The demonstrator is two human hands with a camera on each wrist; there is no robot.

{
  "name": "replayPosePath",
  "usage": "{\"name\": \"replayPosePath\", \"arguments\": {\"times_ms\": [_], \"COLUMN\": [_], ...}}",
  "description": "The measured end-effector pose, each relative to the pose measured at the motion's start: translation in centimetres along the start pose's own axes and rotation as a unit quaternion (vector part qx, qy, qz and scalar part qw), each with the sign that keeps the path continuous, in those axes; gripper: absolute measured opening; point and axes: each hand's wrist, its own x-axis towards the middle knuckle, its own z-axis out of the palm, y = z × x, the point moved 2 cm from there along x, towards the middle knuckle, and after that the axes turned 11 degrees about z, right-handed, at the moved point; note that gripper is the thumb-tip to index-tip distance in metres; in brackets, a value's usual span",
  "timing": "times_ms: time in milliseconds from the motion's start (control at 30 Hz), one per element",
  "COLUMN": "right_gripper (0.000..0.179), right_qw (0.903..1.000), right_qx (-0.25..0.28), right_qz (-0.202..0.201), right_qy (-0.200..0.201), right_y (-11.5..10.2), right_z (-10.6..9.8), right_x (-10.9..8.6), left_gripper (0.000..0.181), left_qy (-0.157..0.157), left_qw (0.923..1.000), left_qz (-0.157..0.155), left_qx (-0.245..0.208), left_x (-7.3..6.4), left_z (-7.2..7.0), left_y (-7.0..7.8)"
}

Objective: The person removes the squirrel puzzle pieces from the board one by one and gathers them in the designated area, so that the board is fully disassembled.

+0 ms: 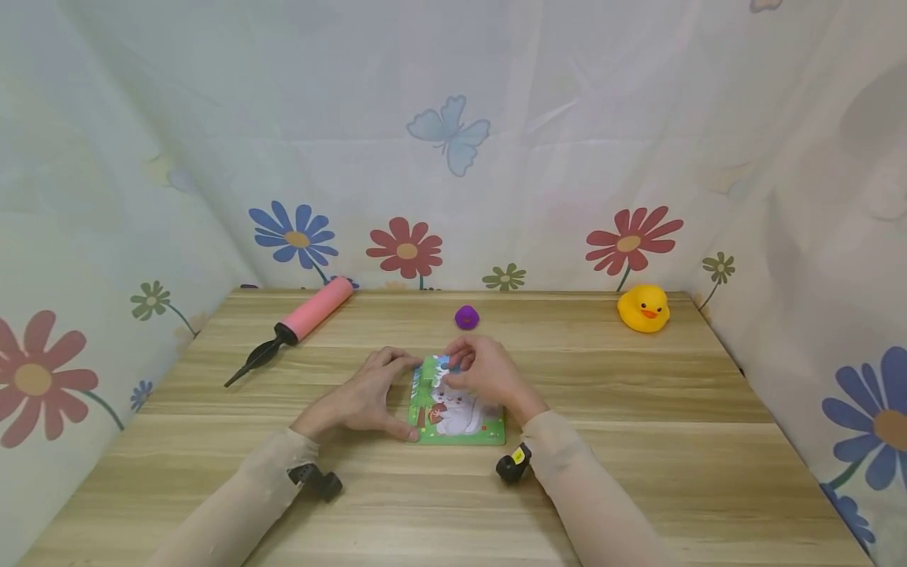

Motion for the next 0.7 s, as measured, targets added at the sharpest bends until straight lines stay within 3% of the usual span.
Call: {"name": "replayPosePath", "arguments": {"times_ms": [167, 700], "right_gripper": [0.044, 0.044], "right_qw": [0.9989, 0.9995], "right_qx": [0.041, 0.014], "right_qz": [-0.023, -0.023], "right_qy": [-0.004, 0.019], "right_y": [-0.8, -1.9], "right_z": [-1.9, -8.0], "right_x": [-0.5, -2.7], "left_gripper": [0.128, 0.129], "left_qy": [-0.005, -0.007], "left_qw": [1.0000, 0.9999], "left_qz": [-0.003, -0.009], "left_qx": [0.003, -0.003], "left_x": [0.0, -0.1], "left_z": [0.0, 0.0], "left_y": [-0.1, 0.0]}}
